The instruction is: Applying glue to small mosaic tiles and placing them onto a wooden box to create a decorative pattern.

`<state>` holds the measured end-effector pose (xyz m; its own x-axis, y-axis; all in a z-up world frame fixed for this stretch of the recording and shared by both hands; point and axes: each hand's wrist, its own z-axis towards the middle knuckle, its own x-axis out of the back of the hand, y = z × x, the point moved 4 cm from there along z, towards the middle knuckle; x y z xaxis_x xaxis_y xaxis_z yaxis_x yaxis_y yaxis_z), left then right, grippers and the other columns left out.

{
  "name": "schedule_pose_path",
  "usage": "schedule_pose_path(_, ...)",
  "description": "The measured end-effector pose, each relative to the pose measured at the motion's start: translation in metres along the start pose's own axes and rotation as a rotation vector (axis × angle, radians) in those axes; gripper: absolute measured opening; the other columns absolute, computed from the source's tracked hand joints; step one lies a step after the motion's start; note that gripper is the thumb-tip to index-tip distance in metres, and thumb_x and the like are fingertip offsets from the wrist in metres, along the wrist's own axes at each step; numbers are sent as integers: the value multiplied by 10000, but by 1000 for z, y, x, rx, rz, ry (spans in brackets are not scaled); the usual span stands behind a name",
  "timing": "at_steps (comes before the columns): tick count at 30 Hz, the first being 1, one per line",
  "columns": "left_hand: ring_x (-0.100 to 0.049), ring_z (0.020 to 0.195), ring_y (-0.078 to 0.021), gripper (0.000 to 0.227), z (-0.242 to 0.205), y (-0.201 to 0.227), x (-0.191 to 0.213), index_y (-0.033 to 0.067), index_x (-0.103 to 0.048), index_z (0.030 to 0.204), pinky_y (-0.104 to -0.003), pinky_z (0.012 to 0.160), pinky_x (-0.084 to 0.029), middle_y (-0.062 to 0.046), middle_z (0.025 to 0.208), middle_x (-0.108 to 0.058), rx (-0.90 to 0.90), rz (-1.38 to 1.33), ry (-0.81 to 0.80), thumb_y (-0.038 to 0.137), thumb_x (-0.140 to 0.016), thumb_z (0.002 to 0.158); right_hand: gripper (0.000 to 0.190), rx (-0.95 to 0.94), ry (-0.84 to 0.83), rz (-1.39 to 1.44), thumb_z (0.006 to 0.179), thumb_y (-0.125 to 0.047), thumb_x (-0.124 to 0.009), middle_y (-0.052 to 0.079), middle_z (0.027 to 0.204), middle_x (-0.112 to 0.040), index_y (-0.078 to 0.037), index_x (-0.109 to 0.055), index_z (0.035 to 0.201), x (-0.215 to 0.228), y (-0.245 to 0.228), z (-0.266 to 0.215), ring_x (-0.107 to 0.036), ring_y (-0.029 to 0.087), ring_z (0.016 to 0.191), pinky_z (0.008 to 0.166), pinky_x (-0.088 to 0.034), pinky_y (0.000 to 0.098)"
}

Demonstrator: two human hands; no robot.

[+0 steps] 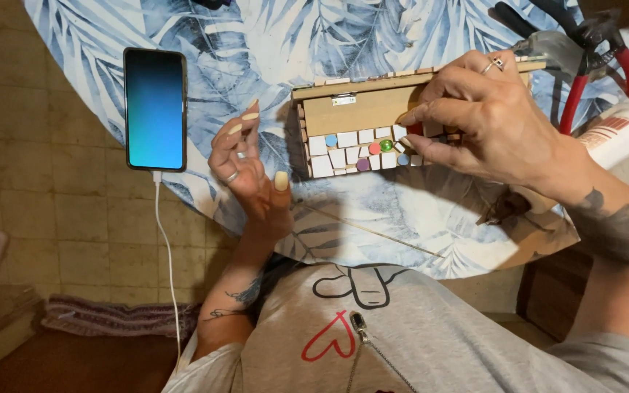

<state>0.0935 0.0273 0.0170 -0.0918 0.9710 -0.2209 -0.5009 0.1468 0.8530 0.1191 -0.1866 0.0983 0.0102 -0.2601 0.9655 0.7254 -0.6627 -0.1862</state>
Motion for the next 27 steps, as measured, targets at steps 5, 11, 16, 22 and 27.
schedule_pose_path(5, -367, 1198, -277, 412, 1, 1, 0, 134, -281, 1187, -448, 1086, -290, -101, 1196, -329, 5, -2, -1, 343, -476, 891, 270, 3, -10, 28, 768, -305, -682, 67, 776, -517, -93, -661, 934, -1, 2, -1, -443, 233, 788, 598, -326, 350)
schedule_pose_path(11, -386, 1164, -243, 402, 0, 0, 2, 130, -298, 1175, -449, 1080, -302, -94, 1188, -341, -16, -6, 19, 308, -495, 872, 234, -26, -38, -28, 776, -341, -680, 44, 781, -544, -133, -667, 882, 1, -1, 3, -456, 216, 786, 688, -279, 355)
schedule_pose_path(16, -402, 1120, -245, 383, 4, 7, -2, 137, -317, 1149, -468, 1060, -317, -99, 1127, -367, -41, -5, 52, 337, -485, 870, 307, -46, -25, -109, 741, -405, -701, 22, 791, -568, -138, -668, 889, -1, -1, 0, -453, 209, 802, 676, -270, 338)
schedule_pose_path(22, -508, 780, -251, 201, -1, 57, -3, 91, -393, 781, -340, 699, -448, -92, 810, -461, -471, 297, 69, 281, -457, 798, 164, -65, 167, 103, 841, -33, -696, 189, 871, -624, 84, -584, 864, 47, -29, -9, -580, 289, 805, 762, -472, 366)
schedule_pose_path(27, -583, 719, -193, 228, -31, 72, -31, 80, -473, 998, -286, 636, -516, -96, 919, -532, -149, 148, -506, 225, -495, 823, 112, -76, 254, 339, 800, 19, -601, 99, 705, -575, 41, -538, 890, 24, -59, -52, -528, 153, 570, 524, -449, 242)
